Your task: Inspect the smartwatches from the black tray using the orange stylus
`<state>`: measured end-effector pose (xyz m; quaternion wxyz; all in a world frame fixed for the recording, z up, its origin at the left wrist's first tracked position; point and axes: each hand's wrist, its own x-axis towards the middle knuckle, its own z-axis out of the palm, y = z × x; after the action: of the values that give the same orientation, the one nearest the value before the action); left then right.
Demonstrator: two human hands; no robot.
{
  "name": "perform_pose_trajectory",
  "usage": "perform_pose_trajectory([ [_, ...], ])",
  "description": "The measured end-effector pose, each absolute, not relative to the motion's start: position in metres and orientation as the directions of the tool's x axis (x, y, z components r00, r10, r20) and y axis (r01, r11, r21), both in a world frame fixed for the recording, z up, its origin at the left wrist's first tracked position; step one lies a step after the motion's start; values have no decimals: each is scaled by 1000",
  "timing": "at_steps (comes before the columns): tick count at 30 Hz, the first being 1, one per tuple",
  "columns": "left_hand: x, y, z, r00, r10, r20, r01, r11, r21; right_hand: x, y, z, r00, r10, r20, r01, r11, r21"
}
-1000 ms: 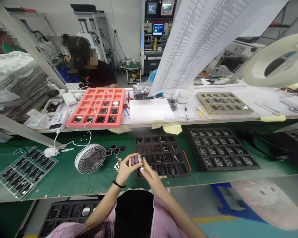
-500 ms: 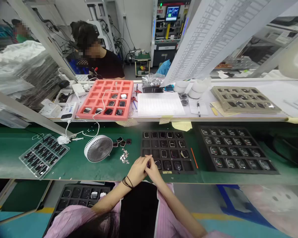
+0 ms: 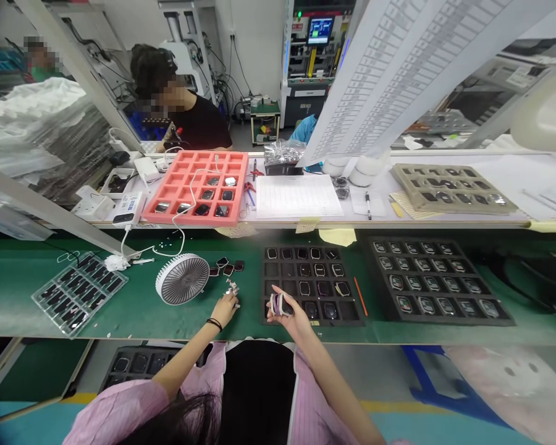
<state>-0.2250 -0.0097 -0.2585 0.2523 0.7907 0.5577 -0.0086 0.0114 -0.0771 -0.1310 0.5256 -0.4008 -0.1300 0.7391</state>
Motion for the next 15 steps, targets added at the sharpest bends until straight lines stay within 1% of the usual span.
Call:
perform_pose_trajectory([
  [3, -223, -7, -258, 386, 886, -259, 876, -264, 403, 7, -74, -128, -163, 888, -430, -681, -417, -602],
  [6, -218, -5, -243, 417, 893, -169, 832, -301, 465, 5, -70, -127, -167, 891, -421, -686, -412, -600],
  [11, -198, -12, -186, 486, 871, 73, 662, -422, 620, 1, -67, -123, -130, 891, -436, -627, -414, -660],
  [14, -184, -19, -144, 519, 826, 220, 534, -514, 671, -2, -67, -116, -164, 884, -438, -630, -436, -643],
  [15, -180, -21, -131, 532, 796, 290, 468, -561, 683, -3, -67, -113, -184, 881, -437, -638, -445, -629],
])
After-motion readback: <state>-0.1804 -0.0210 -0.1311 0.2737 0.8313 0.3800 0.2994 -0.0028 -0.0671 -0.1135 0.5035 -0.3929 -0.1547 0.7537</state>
